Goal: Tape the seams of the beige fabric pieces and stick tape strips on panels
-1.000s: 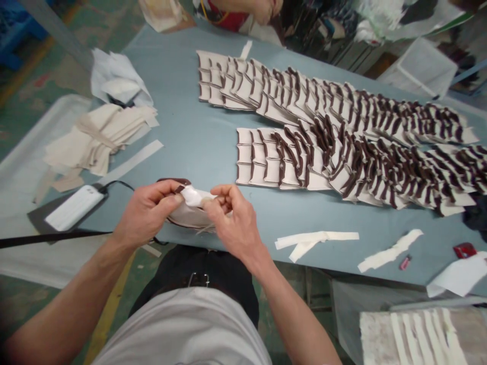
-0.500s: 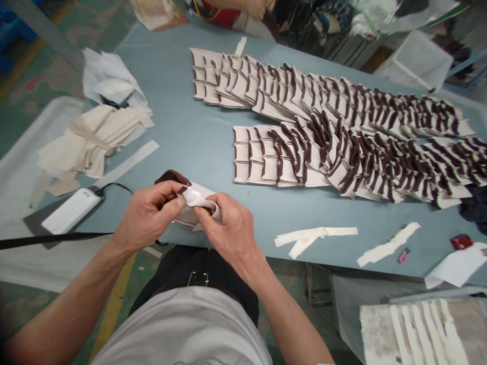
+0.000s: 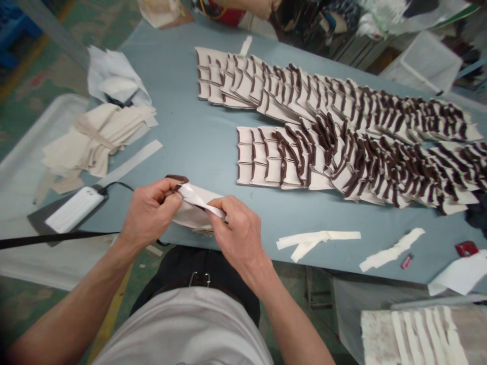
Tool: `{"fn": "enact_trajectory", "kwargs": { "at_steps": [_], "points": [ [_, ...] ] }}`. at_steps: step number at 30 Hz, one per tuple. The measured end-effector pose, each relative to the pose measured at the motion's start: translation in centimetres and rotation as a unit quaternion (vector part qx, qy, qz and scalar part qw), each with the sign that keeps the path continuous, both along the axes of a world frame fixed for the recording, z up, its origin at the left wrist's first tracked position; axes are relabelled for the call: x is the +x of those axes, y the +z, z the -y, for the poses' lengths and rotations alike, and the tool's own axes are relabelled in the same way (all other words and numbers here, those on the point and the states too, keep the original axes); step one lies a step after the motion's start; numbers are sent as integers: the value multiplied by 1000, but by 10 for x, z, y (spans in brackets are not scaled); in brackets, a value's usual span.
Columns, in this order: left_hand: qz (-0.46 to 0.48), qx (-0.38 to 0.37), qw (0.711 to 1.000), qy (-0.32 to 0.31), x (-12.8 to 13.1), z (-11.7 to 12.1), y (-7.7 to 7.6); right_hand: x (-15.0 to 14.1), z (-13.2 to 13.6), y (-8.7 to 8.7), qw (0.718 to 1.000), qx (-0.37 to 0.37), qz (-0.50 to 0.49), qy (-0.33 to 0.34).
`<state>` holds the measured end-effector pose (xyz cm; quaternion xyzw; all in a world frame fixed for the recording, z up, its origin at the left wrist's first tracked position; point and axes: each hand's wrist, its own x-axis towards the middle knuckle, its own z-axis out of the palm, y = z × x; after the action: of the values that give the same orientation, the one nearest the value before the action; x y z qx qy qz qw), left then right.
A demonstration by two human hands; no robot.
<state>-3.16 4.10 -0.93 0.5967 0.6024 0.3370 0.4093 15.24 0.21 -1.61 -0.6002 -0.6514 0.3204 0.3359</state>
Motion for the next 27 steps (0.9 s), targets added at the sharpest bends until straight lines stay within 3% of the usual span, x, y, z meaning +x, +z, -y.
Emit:
{"fn": "enact_trajectory", "kwargs": {
  "at_steps": [2, 7, 10, 13, 16, 18, 20, 22, 24, 27],
  "points": [
    [-5, -4, 1000, 1, -1, -2, 1, 5, 2, 6, 1000, -10, 6, -14],
    [-5, -4, 1000, -8, -3, -12, 8, 18, 12, 17, 984, -152, -93, -17],
    [-3, -17, 1000, -23, -8, -20, 12, 28, 22, 13, 964, -219, -152, 3],
    [-12, -26, 999, -38, -14, -27, 16, 38, 34, -2, 944, -282, -169, 20],
    [-14, -26, 998, -57, -16, -33, 21, 47, 48, -23, 948, -300, -107, 18],
    [-18, -25, 997, -77, -16, -35, 26, 58, 55, -32, 954, -298, -12, 22],
    [-27, -29, 994, -102, -16, -37, 30, 73, 60, -33, 944, -311, 101, 52],
    [-30, -33, 991, -127, -16, -37, 36, 88, 59, -22, 925, -330, 170, 77],
    [-28, -31, 988, -150, -16, -37, 41, 95, 50, -3, 937, -308, 159, 51],
    [-29, -26, 979, -199, -15, -35, 48, 84, 21, 28, 991, -117, 69, -4]
  ]
}}
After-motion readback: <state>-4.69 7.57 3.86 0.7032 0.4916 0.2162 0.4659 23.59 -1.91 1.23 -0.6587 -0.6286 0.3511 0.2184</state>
